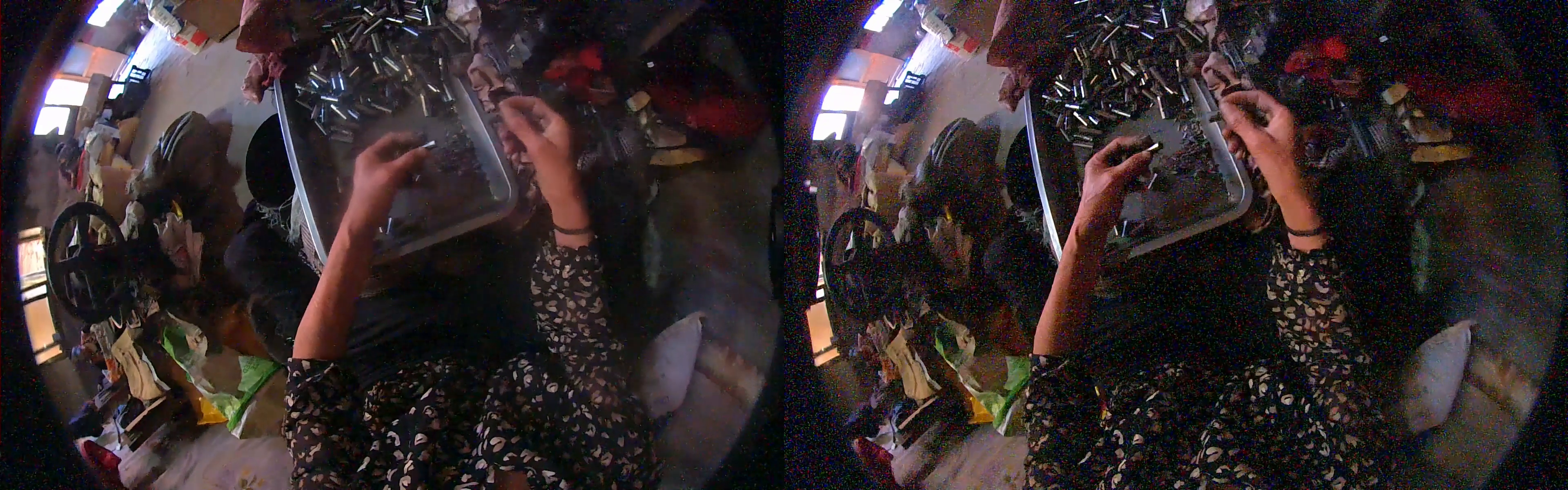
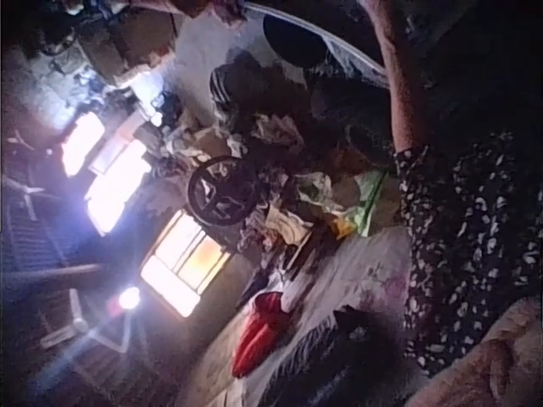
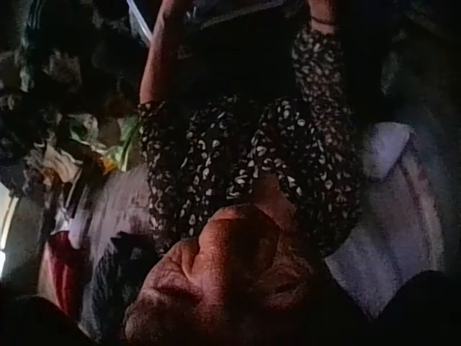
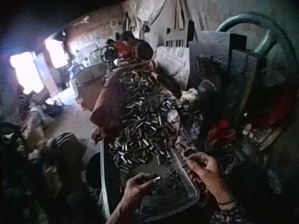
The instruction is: The person assembles or inspects small metal tubes and metal parts from a plastic tray by hand.
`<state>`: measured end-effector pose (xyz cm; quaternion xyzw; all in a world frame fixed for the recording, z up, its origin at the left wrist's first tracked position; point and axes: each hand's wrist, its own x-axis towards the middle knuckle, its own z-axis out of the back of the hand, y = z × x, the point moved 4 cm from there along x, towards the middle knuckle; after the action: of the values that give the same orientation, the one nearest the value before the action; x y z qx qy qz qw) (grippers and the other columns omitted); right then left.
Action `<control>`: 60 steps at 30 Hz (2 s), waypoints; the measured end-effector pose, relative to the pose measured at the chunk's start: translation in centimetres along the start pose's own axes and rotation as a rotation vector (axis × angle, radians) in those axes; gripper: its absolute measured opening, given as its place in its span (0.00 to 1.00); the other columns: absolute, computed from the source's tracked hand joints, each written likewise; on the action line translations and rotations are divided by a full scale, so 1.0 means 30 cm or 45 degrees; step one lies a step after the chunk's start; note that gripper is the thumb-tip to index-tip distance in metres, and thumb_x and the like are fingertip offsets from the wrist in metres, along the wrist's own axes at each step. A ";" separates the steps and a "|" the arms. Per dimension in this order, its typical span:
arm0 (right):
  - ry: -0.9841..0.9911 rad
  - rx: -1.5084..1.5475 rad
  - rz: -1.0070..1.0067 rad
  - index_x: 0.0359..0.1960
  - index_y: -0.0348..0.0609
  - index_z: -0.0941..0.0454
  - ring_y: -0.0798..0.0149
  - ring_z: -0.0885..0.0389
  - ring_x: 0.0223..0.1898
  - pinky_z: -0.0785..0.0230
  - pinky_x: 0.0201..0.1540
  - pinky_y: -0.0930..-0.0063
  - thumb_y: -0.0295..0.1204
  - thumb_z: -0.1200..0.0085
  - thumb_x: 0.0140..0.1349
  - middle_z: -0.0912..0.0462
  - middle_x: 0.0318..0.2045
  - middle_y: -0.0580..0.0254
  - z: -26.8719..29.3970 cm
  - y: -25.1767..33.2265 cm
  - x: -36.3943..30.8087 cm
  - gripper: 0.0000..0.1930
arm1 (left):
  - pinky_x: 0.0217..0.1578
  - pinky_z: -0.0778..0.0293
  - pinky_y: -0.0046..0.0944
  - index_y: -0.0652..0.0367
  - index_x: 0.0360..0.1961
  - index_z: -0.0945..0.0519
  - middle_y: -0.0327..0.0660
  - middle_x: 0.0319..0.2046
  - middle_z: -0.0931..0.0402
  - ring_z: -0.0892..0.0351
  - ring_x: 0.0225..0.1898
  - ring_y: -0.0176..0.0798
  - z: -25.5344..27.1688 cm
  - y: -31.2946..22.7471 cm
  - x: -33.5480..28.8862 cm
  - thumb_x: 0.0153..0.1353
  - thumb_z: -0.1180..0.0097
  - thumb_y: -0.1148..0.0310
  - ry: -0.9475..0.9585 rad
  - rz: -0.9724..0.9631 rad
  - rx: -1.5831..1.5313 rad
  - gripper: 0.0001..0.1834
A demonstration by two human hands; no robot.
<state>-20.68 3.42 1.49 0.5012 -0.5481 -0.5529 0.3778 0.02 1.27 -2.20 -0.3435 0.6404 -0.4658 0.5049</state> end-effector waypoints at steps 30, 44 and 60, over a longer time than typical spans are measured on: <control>-0.518 -1.173 0.561 0.27 0.41 0.29 0.46 0.28 0.26 0.37 0.27 0.63 0.32 0.50 0.53 0.26 0.22 0.48 0.258 0.079 0.109 0.07 | 0.21 0.33 0.28 0.66 0.31 0.27 0.38 0.21 0.29 0.30 0.20 0.30 -0.001 0.080 0.027 0.49 0.46 0.69 0.076 0.005 0.083 0.11; -0.471 -1.327 0.793 0.29 0.43 0.29 0.47 0.27 0.29 0.35 0.29 0.65 0.31 0.52 0.54 0.24 0.26 0.52 0.222 0.029 0.139 0.06 | 0.17 0.42 0.20 0.58 0.36 0.31 0.32 0.26 0.33 0.41 0.21 0.23 -0.025 0.076 0.010 0.54 0.50 0.68 0.418 0.156 -0.740 0.09; -0.477 -1.150 0.694 0.28 0.40 0.30 0.52 0.28 0.19 0.37 0.20 0.67 0.32 0.51 0.54 0.26 0.19 0.54 0.268 0.020 0.168 0.07 | 0.21 0.39 0.27 0.59 0.39 0.31 0.35 0.24 0.32 0.35 0.23 0.28 -0.033 0.073 0.002 0.50 0.46 0.68 0.477 0.052 -0.587 0.14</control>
<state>-29.63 0.30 0.54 0.0231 -0.4243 -0.6946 0.5805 -0.90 2.19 -4.22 -0.3443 0.8182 -0.3530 0.2956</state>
